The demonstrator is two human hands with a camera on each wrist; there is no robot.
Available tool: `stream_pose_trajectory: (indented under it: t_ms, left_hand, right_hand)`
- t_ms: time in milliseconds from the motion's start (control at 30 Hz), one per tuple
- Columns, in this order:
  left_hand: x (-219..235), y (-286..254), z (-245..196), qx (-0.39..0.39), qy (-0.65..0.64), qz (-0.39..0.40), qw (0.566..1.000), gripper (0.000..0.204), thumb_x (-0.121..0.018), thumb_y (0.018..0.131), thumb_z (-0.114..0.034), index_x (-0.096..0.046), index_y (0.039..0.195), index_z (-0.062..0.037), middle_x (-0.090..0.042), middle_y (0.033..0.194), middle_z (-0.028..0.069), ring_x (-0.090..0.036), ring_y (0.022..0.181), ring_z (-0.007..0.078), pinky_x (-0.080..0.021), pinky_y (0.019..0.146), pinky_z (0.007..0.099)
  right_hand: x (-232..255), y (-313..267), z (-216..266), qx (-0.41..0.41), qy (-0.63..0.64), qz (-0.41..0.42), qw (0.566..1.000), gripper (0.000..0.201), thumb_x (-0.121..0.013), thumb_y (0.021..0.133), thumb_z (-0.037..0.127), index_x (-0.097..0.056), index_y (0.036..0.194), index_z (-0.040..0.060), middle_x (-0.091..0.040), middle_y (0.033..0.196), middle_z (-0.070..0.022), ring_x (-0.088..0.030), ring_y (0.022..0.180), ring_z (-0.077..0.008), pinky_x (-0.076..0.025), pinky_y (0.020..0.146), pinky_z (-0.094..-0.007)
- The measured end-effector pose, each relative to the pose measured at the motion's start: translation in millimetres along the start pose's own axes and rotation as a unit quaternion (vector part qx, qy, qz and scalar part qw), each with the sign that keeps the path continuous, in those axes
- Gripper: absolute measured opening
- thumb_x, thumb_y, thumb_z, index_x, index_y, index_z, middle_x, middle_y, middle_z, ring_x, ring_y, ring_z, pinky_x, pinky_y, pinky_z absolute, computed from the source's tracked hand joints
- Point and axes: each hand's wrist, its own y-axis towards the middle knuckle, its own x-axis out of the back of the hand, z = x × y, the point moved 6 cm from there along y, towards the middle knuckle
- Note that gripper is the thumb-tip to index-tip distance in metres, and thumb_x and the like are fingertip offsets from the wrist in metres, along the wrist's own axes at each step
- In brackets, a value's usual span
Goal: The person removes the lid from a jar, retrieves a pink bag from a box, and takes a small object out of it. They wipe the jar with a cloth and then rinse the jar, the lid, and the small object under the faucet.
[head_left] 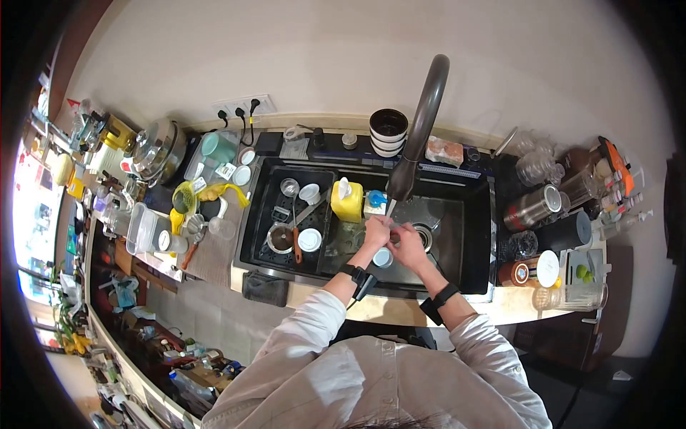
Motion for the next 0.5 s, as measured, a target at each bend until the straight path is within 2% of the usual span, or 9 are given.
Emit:
stream_pose_trajectory:
  t_ms: [33,133,167,200,267,300,400,433,500]
  left_hand:
    - [-1,4,6,-0.021,0.016,-0.041,0.999,0.017,-0.056,0.087,-0.008,-0.071,0.093,-0.0015,-0.069,0.081,0.0201,-0.07,0.077,0.0261,-0.053,0.069,0.0374]
    - [3,4,-4,-0.065,0.107,-0.043,0.991,0.018,-0.056,0.087,-0.011,-0.069,0.094,-0.0005,-0.067,0.084,0.0232,-0.069,0.08,0.0354,-0.053,0.072,0.0428]
    - [7,-1,-15,-0.056,0.12,-0.045,0.99,0.019,-0.056,0.087,-0.012,-0.069,0.094,-0.0005,-0.067,0.084,0.0234,-0.068,0.081,0.0371,-0.053,0.073,0.0438]
    - [16,-13,-36,-0.047,0.133,-0.048,0.989,0.019,-0.056,0.087,-0.013,-0.068,0.094,-0.0004,-0.067,0.084,0.0236,-0.067,0.082,0.0387,-0.053,0.074,0.0447]
    - [17,-18,-45,-0.033,0.158,-0.03,0.986,0.02,-0.057,0.086,-0.013,-0.066,0.099,-0.0023,-0.066,0.089,0.024,-0.065,0.086,0.0406,-0.052,0.077,0.0462]
    - [11,-15,-42,-0.03,0.169,-0.01,0.985,0.022,-0.057,0.084,-0.013,-0.065,0.103,-0.0043,-0.066,0.094,0.0242,-0.064,0.09,0.0407,-0.052,0.079,0.0468]
    - [-6,-3,-14,-0.048,0.106,-0.01,0.993,0.028,-0.061,0.083,-0.013,-0.062,0.109,-0.0029,-0.066,0.099,0.0242,-0.064,0.094,0.0396,-0.051,0.082,0.0444]
    - [-5,-3,-10,-0.06,0.069,-0.02,0.996,0.03,-0.062,0.082,-0.013,-0.062,0.109,-0.0013,-0.066,0.099,0.0241,-0.064,0.094,0.039,-0.051,0.082,0.0429]
    - [-1,-8,3,0.006,0.036,0.022,0.999,0.035,-0.062,0.082,-0.012,-0.059,0.115,-0.0017,-0.065,0.103,0.0239,-0.064,0.098,0.0382,-0.05,0.085,0.0417]
  right_hand:
    - [2,-1,-8,0.007,0.055,-0.019,0.998,0.033,-0.074,0.074,0.018,-0.064,0.101,0.0025,-0.06,0.095,-0.0156,-0.06,0.097,-0.0325,-0.049,0.087,-0.0446]
    - [4,-2,-37,-0.03,0.065,-0.055,0.996,0.039,-0.077,0.072,0.018,-0.062,0.106,0.0034,-0.061,0.097,-0.0158,-0.062,0.093,-0.0301,-0.053,0.079,-0.0377]
    - [-4,-1,-53,-0.065,0.054,-0.007,0.996,0.04,-0.073,0.08,0.021,-0.059,0.113,0.0034,-0.061,0.102,-0.0138,-0.065,0.089,-0.0246,-0.055,0.073,-0.0324]
    - [-16,-1,-68,-0.153,0.149,0.03,0.976,0.041,-0.071,0.083,0.021,-0.057,0.116,0.003,-0.062,0.102,-0.0131,-0.065,0.09,-0.0233,-0.055,0.072,-0.0321]
    - [-42,-4,-88,-0.319,0.328,0.102,0.883,0.043,-0.067,0.088,0.021,-0.053,0.123,0.0023,-0.062,0.103,-0.0117,-0.065,0.091,-0.0206,-0.055,0.07,-0.0315]
    - [-53,-4,-90,-0.343,0.383,0.101,0.852,0.045,-0.059,0.093,0.018,-0.043,0.131,0.0003,-0.062,0.097,-0.0113,-0.065,0.087,-0.019,-0.056,0.067,-0.0337]
    - [-76,-1,-90,-0.336,0.438,0.1,0.828,0.047,-0.058,0.093,0.013,-0.038,0.133,-0.0015,-0.062,0.097,-0.014,-0.066,0.078,-0.0201,-0.057,0.064,-0.0327]
    - [-77,0,-88,-0.312,0.385,0.071,0.866,0.04,-0.055,0.093,0.008,-0.042,0.129,-0.0015,-0.063,0.093,-0.015,-0.066,0.07,-0.0207,-0.058,0.062,-0.0319]
    - [-81,1,-88,-0.315,0.355,0.051,0.879,0.032,-0.055,0.093,0.009,-0.049,0.123,-0.0011,-0.063,0.091,-0.0133,-0.066,0.071,-0.0195,-0.057,0.06,-0.032]
